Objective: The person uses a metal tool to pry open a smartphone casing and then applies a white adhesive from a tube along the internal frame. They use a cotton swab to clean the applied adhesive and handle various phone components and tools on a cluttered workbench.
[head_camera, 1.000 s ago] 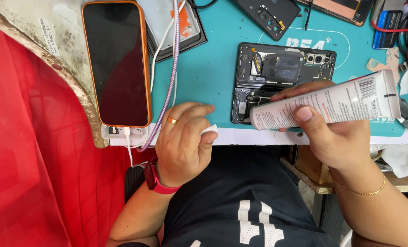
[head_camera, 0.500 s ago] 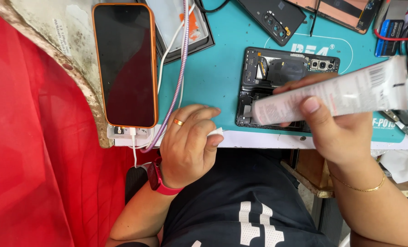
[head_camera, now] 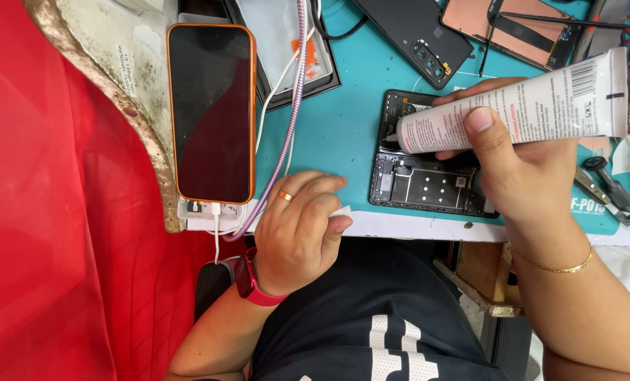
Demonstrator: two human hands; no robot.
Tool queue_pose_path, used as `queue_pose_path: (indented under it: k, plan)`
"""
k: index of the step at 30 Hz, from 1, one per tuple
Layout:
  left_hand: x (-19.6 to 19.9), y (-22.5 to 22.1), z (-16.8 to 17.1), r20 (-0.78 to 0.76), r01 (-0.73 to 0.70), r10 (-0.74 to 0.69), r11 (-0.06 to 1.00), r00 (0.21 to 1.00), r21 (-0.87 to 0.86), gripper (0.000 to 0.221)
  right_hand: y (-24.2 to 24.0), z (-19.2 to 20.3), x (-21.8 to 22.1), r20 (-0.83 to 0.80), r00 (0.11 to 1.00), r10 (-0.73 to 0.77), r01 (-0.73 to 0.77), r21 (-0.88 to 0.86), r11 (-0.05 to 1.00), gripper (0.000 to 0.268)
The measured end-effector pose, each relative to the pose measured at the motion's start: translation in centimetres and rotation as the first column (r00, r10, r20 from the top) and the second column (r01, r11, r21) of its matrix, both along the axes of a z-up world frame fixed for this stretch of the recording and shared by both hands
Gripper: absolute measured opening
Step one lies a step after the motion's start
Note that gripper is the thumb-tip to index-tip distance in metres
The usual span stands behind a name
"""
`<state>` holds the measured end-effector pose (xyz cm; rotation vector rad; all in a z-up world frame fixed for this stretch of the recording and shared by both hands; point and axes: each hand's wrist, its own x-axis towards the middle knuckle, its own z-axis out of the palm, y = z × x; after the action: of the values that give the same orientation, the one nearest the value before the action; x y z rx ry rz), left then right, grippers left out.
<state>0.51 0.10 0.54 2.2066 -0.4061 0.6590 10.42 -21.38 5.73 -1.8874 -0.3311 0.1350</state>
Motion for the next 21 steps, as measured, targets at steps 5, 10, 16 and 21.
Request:
queue_pose_path:
  k: [5, 10, 16, 21]
  plan:
    - [0.06, 0.0, 0.08, 0.0, 0.003, -0.003, 1.0, 1.0, 0.003, 0.042, -0.04, -0.01, 0.33, 0.007, 1.0, 0.024, -0.024, 0.008, 1.0, 0.041]
    - [0.01, 0.05, 0.02, -0.009, 0.008, -0.008, 1.0, 1.0, -0.005, 0.042, 0.22, 0.38, 0.51, 0.047, 0.997, 0.069, -0.066, -0.052, 0.996, 0.041]
    - [-0.01, 0.11, 0.09, -0.021, 0.016, -0.016, 1.0, 1.0, -0.004, 0.042, 0.76, 0.4, 0.61, 0.006, 1.0, 0.006, -0.006, -0.02, 1.0, 0.04]
    - [0.01, 0.15, 0.03, -0.016, 0.017, -0.017, 1.0, 1.0, -0.008, 0.041, 0.79, 0.66, 0.49, -0.001, 1.0, 0.0, 0.0, -0.082, 0.997, 0.038]
